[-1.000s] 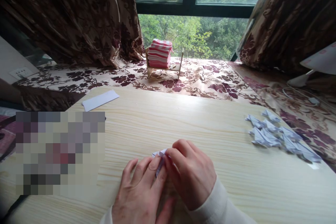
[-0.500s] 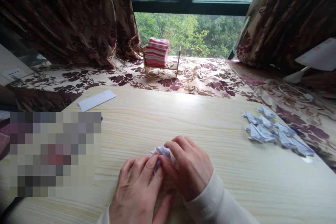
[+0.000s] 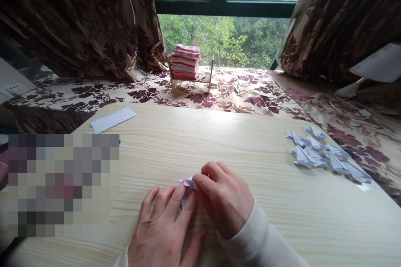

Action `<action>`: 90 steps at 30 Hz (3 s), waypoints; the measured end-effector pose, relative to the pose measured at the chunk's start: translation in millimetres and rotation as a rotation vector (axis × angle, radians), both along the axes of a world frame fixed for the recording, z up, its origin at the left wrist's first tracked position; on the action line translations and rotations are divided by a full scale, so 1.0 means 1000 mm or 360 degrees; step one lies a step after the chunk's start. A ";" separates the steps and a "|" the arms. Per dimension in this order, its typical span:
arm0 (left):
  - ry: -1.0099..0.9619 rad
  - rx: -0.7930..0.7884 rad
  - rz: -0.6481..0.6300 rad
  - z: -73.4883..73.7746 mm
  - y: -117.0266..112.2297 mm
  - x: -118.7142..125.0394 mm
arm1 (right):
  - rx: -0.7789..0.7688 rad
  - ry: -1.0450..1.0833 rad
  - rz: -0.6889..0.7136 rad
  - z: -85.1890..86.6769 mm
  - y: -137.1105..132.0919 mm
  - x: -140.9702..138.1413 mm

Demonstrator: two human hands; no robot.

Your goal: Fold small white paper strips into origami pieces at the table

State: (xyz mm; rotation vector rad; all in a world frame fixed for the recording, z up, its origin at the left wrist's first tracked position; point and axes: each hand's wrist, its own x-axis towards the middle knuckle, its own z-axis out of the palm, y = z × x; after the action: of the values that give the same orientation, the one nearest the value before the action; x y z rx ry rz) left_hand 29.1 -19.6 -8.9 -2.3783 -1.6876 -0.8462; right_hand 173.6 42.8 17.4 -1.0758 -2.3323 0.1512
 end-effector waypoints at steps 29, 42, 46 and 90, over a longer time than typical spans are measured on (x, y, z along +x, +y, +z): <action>0.0103 0.0157 0.0043 -0.014 0.007 -0.004 | -0.0147 0.0141 0.0086 -0.003 0.006 0.001; 0.0126 0.0177 0.0034 -0.017 0.008 -0.004 | -0.0203 0.0050 0.0081 -0.001 0.005 0.000; 0.0128 0.0196 0.0021 -0.018 0.009 -0.004 | -0.0198 0.0084 0.0068 -0.002 0.006 0.001; 0.0101 0.0259 -0.0017 -0.021 0.008 -0.007 | -0.0137 0.0040 0.0047 0.000 0.005 0.000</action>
State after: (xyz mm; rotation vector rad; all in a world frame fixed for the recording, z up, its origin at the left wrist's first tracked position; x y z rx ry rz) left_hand 22.6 -11.9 -29.7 -2.2831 -1.5223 -0.8646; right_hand 173.4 48.3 17.4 -1.0744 -2.3383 0.2773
